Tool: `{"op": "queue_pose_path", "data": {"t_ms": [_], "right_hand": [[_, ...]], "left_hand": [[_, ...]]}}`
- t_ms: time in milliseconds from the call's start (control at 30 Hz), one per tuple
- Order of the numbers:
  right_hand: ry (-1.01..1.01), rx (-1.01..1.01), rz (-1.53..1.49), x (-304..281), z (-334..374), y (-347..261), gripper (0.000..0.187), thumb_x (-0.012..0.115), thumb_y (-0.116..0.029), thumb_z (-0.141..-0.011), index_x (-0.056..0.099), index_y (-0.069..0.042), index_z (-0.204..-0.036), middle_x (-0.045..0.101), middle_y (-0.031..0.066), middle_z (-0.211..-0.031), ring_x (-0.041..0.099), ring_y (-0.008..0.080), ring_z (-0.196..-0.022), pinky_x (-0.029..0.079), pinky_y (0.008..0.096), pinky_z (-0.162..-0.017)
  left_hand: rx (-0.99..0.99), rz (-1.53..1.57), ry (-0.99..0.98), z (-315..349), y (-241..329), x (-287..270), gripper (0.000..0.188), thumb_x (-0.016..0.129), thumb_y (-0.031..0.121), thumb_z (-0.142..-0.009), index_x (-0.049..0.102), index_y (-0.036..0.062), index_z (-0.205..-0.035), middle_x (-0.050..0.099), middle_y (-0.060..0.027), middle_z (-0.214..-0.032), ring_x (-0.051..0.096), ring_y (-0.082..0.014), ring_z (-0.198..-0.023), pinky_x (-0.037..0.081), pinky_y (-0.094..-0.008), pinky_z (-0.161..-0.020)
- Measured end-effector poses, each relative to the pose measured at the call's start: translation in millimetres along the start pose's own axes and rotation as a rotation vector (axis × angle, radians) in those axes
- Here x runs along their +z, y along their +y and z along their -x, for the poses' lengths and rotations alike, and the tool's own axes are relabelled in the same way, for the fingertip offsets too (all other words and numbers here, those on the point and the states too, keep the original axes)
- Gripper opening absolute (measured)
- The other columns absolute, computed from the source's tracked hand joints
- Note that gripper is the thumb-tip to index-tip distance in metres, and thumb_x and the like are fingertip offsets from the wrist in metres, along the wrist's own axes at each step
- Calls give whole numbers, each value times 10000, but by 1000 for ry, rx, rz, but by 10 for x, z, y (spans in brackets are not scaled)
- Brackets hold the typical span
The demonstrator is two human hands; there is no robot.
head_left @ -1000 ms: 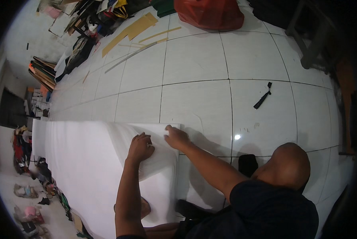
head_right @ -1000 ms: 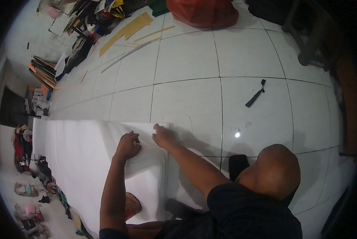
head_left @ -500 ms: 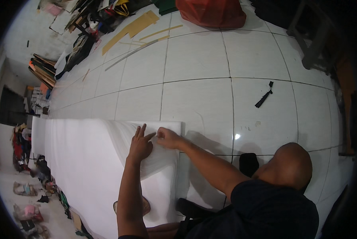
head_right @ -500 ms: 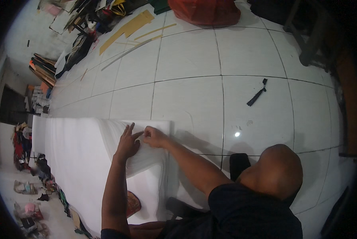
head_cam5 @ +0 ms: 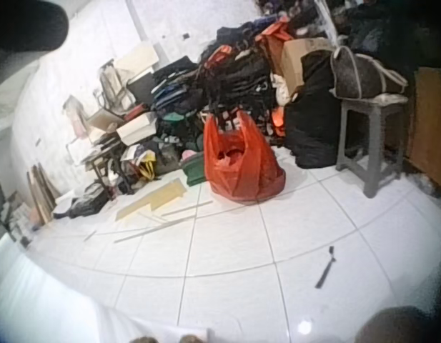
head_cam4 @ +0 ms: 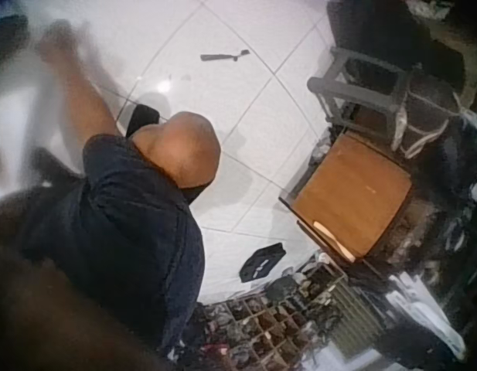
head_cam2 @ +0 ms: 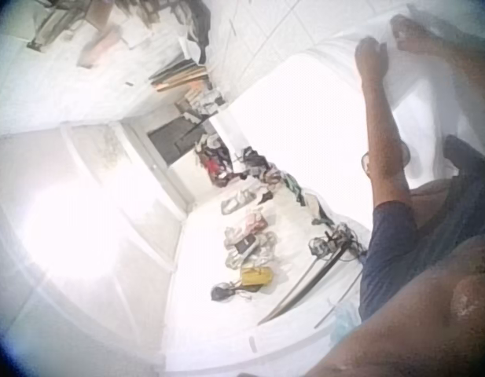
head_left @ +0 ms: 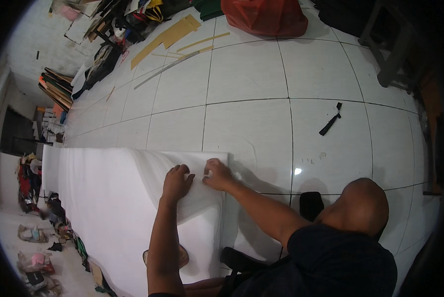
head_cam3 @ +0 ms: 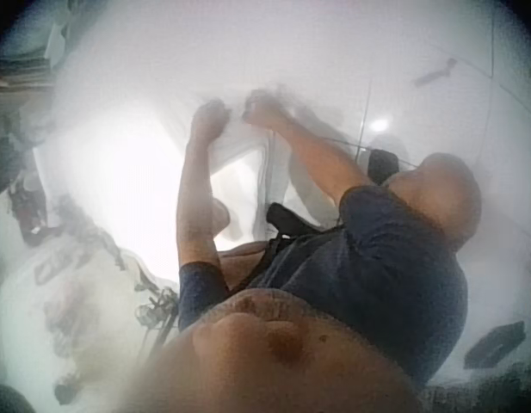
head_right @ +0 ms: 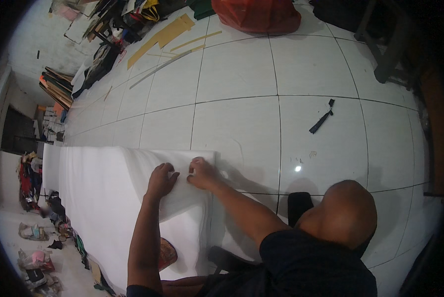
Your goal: The person unfolds a large white foam sheet on the floor, smooths it out, and uses shears to cut it into smaller pieces. The person then folds the cut pieces and places them aside.
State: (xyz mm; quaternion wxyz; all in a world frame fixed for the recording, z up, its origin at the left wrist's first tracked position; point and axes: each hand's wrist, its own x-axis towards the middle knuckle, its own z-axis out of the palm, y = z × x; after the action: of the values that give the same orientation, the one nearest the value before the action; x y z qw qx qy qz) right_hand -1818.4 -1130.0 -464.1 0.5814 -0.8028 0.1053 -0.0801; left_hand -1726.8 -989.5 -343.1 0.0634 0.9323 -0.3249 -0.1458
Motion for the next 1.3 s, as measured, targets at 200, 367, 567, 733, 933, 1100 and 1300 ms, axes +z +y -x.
{"op": "queue_pose_path", "data": {"t_ms": [200, 367, 567, 733, 933, 1100, 1300], "right_hand": [[-286, 225, -655, -145, -315, 164, 318, 694, -240, -874, 569, -63, -1105, 654, 141, -1084, 637, 320, -1074, 497, 435, -914], [49, 123, 381, -175, 21, 423, 343, 667, -252, -895, 568, -85, -1177, 635, 151, -1142, 626, 336, -1048, 491, 444, -888], [120, -93, 390, -26, -9, 433, 335, 732, -219, -826, 596, -66, -1092, 618, 109, -1025, 613, 313, -955, 498, 413, -830], [-241, 58, -334, 51, -163, 110, 332, 740, -208, -788, 573, -49, -1027, 642, 134, -1026, 628, 297, -1010, 496, 411, -855], [-100, 187, -256, -83, -229, 287, 336, 726, -208, -851, 592, -58, -1121, 623, 129, -1024, 602, 290, -1056, 483, 425, -888], [192, -73, 583, -100, 90, 736, 360, 719, -217, -862, 640, -97, -1191, 580, 96, -1025, 563, 287, -1027, 448, 445, -893], [11, 25, 81, -4, -16, 203, 270, 748, -171, -818, 614, -68, -1030, 598, 105, -1027, 585, 309, -1048, 463, 440, -916]], "left_hand": [[235, -244, 135, -96, 45, 96, 219, 642, 170, -799, 709, 32, -956, 605, -194, -1298, 570, -393, -1209, 431, -442, -1079], [129, -9, -74, -36, -23, -98, 235, 637, 187, -786, 688, -6, -909, 694, -216, -980, 618, -410, -1063, 459, -456, -1008], [-26, 27, -49, -70, 56, -67, 237, 647, 203, -794, 689, -2, -905, 673, -204, -876, 627, -391, -940, 477, -463, -906], [144, -135, 137, -62, 120, 66, 226, 641, 181, -795, 699, 28, -950, 674, -159, -1077, 605, -324, -1095, 453, -444, -987], [146, -121, -32, -121, -5, 21, 212, 619, 129, -759, 701, 41, -934, 682, -158, -1132, 601, -310, -1146, 416, -469, -1041], [86, 31, -3, -24, -25, -31, 166, 621, 136, -747, 676, 3, -830, 704, -192, -895, 662, -377, -910, 494, -445, -916], [82, 84, 24, 8, -41, -114, 229, 654, 209, -762, 658, -18, -795, 690, -207, -839, 658, -394, -809, 519, -455, -818]]}}
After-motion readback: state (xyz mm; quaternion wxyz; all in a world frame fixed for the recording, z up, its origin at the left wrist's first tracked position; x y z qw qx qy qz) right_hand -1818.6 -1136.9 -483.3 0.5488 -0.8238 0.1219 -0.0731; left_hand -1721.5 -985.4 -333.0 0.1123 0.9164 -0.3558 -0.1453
